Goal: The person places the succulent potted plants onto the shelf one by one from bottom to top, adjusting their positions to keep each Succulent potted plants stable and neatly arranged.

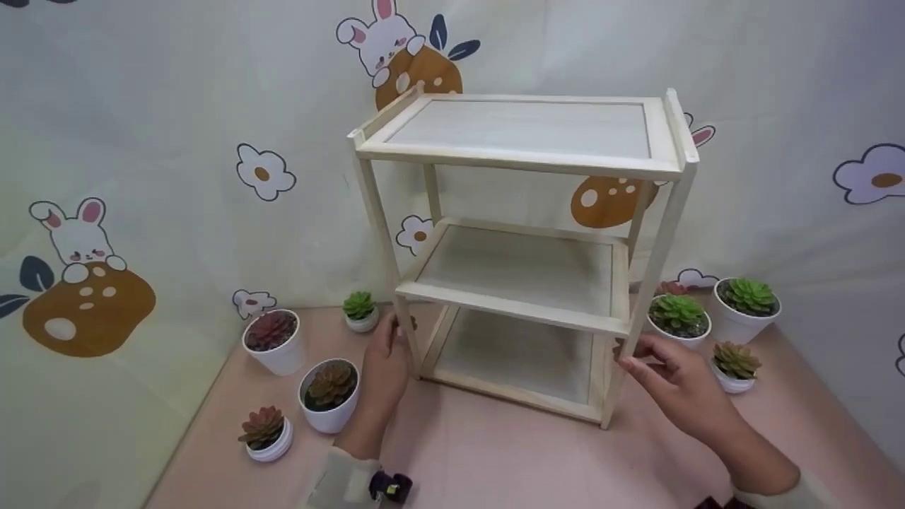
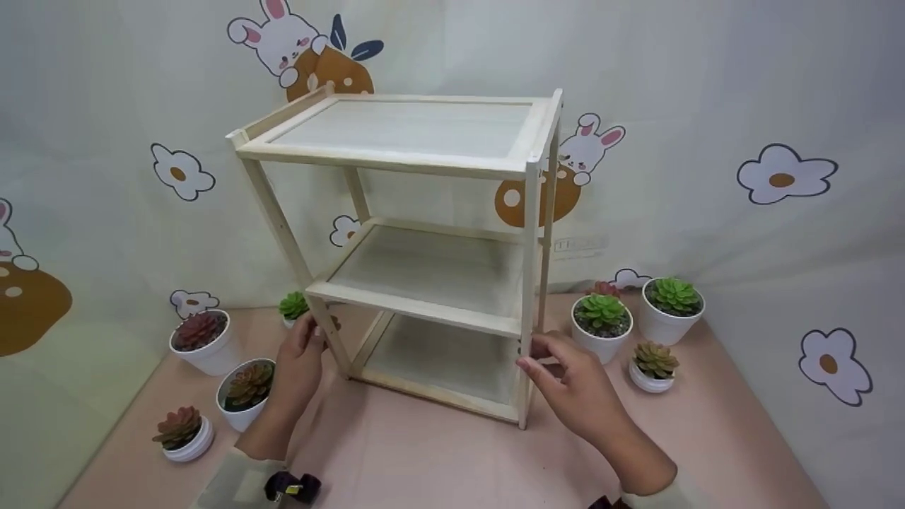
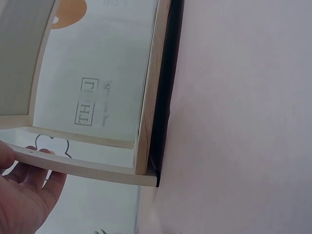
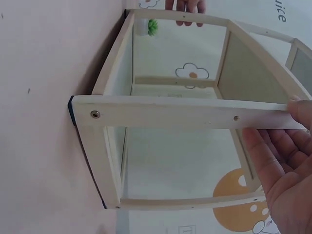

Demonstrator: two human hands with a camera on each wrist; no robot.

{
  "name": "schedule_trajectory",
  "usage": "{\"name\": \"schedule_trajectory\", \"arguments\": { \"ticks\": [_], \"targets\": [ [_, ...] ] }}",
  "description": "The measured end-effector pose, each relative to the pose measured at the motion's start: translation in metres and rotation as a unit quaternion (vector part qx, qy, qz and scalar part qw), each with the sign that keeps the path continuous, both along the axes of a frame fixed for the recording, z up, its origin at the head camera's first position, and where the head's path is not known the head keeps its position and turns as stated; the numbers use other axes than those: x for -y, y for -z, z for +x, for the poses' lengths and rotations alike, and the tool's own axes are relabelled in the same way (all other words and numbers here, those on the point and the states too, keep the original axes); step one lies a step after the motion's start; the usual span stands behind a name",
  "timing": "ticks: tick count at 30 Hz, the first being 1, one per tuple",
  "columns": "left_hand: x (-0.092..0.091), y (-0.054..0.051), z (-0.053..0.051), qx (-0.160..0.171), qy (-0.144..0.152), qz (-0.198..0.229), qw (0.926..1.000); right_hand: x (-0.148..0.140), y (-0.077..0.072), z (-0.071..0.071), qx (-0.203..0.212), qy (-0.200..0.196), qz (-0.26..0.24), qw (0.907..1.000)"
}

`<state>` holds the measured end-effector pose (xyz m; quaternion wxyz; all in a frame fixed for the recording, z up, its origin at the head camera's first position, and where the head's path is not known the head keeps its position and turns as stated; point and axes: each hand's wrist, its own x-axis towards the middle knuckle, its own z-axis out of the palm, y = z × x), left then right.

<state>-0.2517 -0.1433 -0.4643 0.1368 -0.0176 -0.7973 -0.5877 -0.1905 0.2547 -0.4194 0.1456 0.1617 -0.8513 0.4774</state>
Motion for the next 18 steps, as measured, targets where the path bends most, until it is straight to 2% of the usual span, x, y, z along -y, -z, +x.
{"name": "schedule_trajectory", "arguments": {
  "ticks": [7, 18],
  "targets": [
    [0.001, 0.002, 0.003, 0.015, -0.007, -0.002, 0.9999, -0.003, 0.004, -0.016, -0.011, -0.001, 0.004, 0.9999],
    [0.003, -0.003, 0.004, -0.001, 0.010, -0.030, 0.9995, -0.007, -0.002, -0.039, -0.008, 0.025, 0.071, 0.9971]
  ]
}}
